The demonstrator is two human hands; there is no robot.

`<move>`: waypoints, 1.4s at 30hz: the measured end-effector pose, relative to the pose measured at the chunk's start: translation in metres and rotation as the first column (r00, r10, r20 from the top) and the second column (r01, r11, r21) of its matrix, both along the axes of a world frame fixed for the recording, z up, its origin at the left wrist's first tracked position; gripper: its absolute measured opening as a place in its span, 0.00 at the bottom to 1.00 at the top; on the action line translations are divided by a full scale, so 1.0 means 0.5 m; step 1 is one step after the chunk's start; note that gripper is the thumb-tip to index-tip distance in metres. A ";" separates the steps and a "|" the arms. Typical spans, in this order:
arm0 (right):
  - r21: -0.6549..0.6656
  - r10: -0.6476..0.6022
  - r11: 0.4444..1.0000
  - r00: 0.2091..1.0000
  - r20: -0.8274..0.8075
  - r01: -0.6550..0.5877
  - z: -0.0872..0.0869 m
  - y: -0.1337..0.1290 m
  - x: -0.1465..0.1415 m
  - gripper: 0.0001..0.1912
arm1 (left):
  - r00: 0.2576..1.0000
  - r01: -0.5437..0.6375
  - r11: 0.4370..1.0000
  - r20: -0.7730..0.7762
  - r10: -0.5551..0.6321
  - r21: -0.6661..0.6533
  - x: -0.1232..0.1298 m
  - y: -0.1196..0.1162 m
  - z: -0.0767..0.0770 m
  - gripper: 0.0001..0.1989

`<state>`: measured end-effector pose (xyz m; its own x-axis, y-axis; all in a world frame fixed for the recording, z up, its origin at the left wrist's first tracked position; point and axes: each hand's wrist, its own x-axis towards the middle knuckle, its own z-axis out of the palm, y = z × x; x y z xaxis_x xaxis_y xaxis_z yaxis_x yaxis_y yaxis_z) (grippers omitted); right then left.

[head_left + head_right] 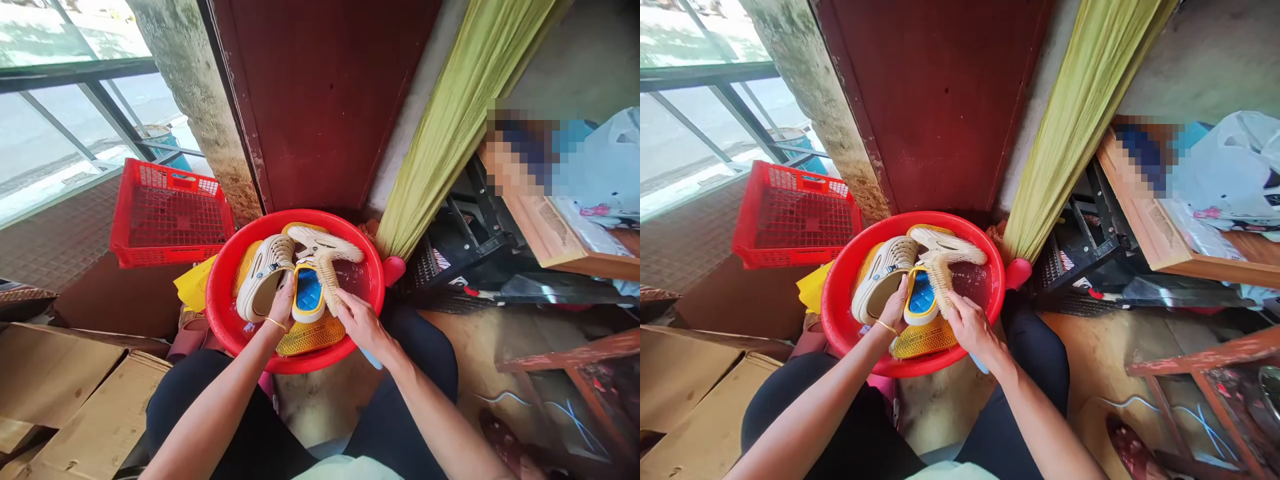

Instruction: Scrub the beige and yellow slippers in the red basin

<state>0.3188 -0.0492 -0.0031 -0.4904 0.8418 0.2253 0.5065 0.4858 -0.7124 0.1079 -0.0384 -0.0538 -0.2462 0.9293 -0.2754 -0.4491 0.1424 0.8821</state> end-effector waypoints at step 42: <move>-0.441 -0.237 0.887 0.954 -0.182 0.137 -0.001 0.070 0.117 0.28 | 0.931 -0.011 0.985 -0.357 0.073 0.173 0.036 0.017 0.036 0.42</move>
